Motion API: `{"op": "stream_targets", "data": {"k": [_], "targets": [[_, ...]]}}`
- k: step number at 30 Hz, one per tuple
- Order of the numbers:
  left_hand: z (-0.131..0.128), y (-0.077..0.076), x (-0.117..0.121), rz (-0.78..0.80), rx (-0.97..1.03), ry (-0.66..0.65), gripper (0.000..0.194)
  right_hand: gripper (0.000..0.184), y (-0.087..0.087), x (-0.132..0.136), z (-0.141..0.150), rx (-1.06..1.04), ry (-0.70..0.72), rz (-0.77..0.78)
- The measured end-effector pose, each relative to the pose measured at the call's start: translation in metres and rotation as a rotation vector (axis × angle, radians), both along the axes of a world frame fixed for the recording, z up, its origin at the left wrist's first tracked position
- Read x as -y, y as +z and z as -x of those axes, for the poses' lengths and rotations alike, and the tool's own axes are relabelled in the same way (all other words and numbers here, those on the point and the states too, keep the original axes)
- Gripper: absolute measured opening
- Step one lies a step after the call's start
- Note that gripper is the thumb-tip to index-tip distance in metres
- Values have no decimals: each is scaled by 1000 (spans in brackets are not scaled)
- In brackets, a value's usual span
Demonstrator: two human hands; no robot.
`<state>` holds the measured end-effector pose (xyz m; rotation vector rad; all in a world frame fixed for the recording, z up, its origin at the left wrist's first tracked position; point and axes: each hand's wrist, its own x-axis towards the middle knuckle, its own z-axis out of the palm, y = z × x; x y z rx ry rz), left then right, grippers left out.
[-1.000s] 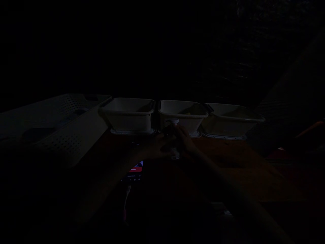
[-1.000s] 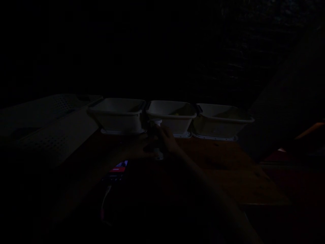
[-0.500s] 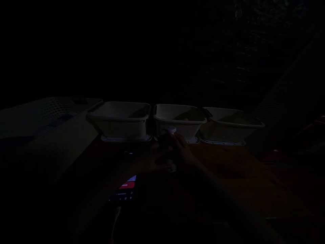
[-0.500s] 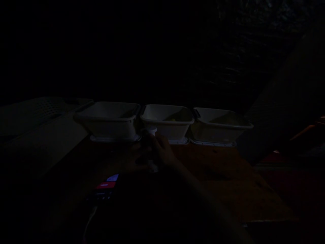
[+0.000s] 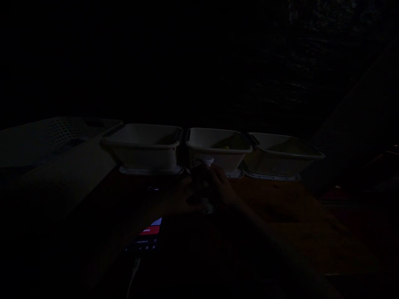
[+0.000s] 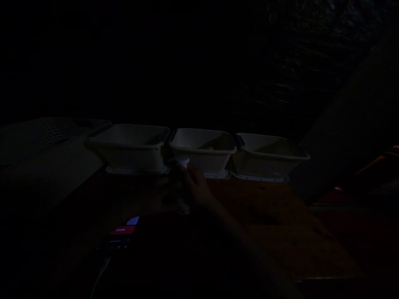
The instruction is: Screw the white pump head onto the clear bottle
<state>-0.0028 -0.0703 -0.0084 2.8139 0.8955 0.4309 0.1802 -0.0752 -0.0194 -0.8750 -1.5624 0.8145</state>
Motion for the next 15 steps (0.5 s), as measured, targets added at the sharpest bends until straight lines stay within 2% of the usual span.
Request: {"op": "stream_targets", "data": {"k": [15], "targets": [[1, 1, 2, 24, -11, 17, 57, 47, 6, 3, 1, 18, -9, 22]]}}
